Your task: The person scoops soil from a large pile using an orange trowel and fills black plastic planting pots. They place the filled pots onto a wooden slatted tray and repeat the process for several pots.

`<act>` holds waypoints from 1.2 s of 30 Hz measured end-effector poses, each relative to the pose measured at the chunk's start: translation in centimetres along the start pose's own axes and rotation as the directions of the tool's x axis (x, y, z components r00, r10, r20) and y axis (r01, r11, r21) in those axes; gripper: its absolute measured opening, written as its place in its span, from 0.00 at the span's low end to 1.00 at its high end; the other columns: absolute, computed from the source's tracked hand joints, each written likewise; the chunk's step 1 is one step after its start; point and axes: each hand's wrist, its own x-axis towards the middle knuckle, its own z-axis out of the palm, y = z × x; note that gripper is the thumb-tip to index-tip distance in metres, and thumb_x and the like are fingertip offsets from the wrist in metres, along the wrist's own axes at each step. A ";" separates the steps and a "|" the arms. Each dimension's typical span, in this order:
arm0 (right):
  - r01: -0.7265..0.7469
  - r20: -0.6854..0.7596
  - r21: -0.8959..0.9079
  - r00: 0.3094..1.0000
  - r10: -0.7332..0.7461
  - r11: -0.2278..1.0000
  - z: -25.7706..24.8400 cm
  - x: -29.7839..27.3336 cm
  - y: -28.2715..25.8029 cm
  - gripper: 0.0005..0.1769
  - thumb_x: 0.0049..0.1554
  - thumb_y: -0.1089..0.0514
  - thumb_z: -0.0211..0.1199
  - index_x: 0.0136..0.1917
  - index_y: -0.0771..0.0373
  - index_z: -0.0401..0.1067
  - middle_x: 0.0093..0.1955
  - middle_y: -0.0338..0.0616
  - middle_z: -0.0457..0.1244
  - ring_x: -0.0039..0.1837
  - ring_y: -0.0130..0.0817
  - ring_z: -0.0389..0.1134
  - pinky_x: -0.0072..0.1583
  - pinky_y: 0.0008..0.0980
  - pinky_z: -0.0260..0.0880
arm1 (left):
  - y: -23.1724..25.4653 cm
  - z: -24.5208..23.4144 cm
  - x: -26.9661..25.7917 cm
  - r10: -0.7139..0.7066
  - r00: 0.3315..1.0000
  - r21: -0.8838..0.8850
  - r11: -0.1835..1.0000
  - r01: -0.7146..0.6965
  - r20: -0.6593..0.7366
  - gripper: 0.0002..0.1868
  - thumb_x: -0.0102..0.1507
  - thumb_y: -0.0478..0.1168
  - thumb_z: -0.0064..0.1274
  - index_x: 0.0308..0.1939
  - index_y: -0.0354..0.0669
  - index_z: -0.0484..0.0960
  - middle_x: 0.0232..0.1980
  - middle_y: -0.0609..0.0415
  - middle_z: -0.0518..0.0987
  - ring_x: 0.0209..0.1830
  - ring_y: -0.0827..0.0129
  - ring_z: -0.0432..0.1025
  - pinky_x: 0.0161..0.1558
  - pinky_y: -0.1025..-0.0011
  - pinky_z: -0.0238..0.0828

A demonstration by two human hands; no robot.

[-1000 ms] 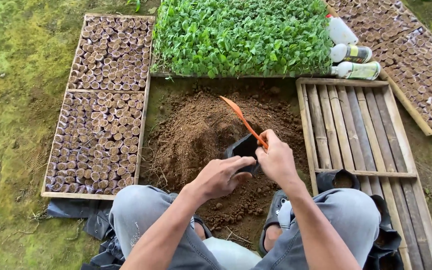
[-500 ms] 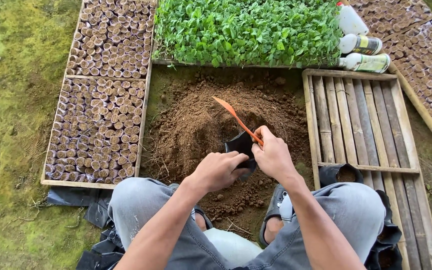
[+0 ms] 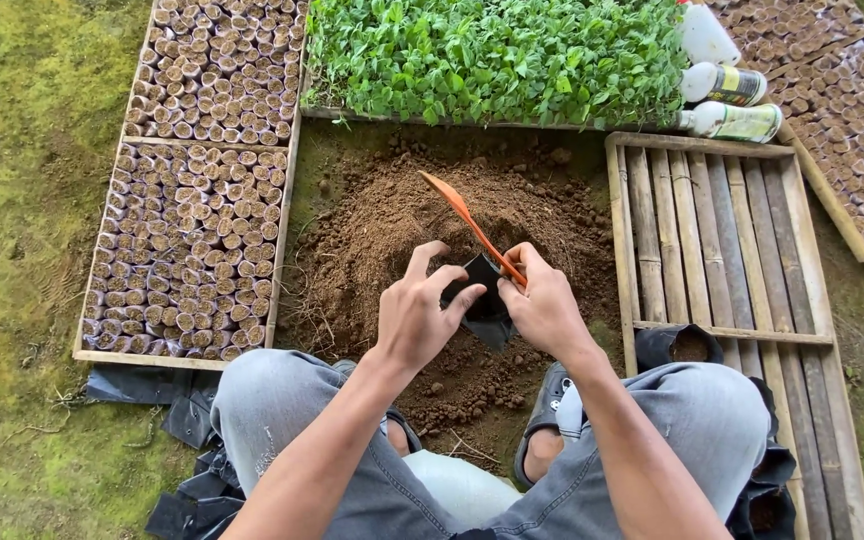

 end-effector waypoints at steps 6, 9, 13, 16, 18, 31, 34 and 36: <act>0.028 0.119 0.145 0.992 -0.046 0.989 0.2 0.5 0.6 0.10 0.56 0.66 0.58 0.50 0.54 0.70 0.38 0.45 0.68 0.41 0.33 0.64 0.50 0.36 0.67 | -1.2 0.7 0.2 -0.288 0.855 0.250 0.949 0.193 0.432 0.17 0.64 0.51 0.58 0.56 0.57 0.82 0.63 0.55 0.68 0.42 0.35 0.80 0.48 0.48 0.81; 0.036 0.179 0.235 0.981 -0.080 0.971 0.1 0.3 0.4 0.11 0.56 0.67 0.58 0.50 0.54 0.70 0.39 0.41 0.68 0.41 0.30 0.62 0.48 0.32 0.65 | -2.4 0.9 0.1 -0.258 0.820 0.236 0.959 0.155 0.511 0.16 0.61 0.49 0.60 0.51 0.52 0.84 0.62 0.58 0.73 0.43 0.36 0.81 0.49 0.48 0.79; 0.029 0.218 0.340 0.970 -0.109 0.940 0.0 -0.1 0.0 0.12 0.56 0.70 0.55 0.50 0.54 0.68 0.38 0.37 0.65 0.41 0.26 0.60 0.47 0.24 0.61 | -2.7 1.9 -0.1 -0.241 0.782 0.176 0.970 0.170 0.575 0.20 0.58 0.47 0.62 0.51 0.43 0.85 0.72 0.58 0.73 0.49 0.38 0.80 0.53 0.48 0.79; 0.026 0.153 0.186 0.987 -0.055 0.982 -0.3 0.1 -0.4 0.13 0.53 0.68 0.58 0.48 0.52 0.72 0.35 0.37 0.67 0.40 0.28 0.63 0.50 0.31 0.66 | -2.2 1.7 0.3 -0.273 0.761 0.130 0.961 0.244 0.589 0.15 0.58 0.36 0.56 0.46 0.32 0.85 0.70 0.56 0.76 0.46 0.31 0.79 0.50 0.40 0.79; 0.049 0.084 -0.134 0.996 -0.039 0.990 -0.6 0.3 0.2 0.15 0.48 0.66 0.58 0.48 0.53 0.72 0.28 0.37 0.61 0.36 0.38 0.64 0.46 0.40 0.66 | -2.7 1.4 0.6 -0.292 0.785 0.211 0.955 0.209 0.546 0.18 0.55 0.27 0.48 0.48 0.30 0.84 0.73 0.57 0.73 0.44 0.29 0.78 0.50 0.40 0.80; -0.221 0.043 -0.181 0.972 0.232 0.958 -0.4 1.2 -0.3 0.13 0.51 0.49 0.67 0.49 0.52 0.72 0.30 0.39 0.63 0.44 0.45 0.69 0.54 0.45 0.67 | -1.1 -1.1 1.5 -0.317 0.738 0.280 0.943 0.179 0.596 0.24 0.51 0.24 0.43 0.50 0.27 0.82 0.76 0.55 0.70 0.46 0.28 0.78 0.52 0.41 0.79; -0.290 0.083 -0.129 0.950 0.301 0.948 0.9 2.6 2.9 0.25 0.55 0.31 0.64 0.53 0.51 0.73 0.39 0.44 0.69 0.52 0.45 0.70 0.58 0.45 0.66 | -2.4 -1.1 1.6 -0.368 0.750 0.321 0.922 0.216 0.550 0.25 0.51 0.23 0.43 0.51 0.28 0.83 0.74 0.51 0.71 0.46 0.29 0.78 0.53 0.43 0.79; -0.327 0.001 -0.137 0.944 0.331 0.935 2.3 4.3 6.5 0.27 0.60 0.26 0.58 0.56 0.47 0.75 0.50 0.49 0.70 0.58 0.51 0.71 0.60 0.48 0.67 | -1.9 -3.0 2.6 -0.438 0.749 0.442 0.871 0.216 0.497 0.21 0.54 0.24 0.43 0.49 0.28 0.83 0.63 0.43 0.79 0.48 0.31 0.79 0.51 0.45 0.79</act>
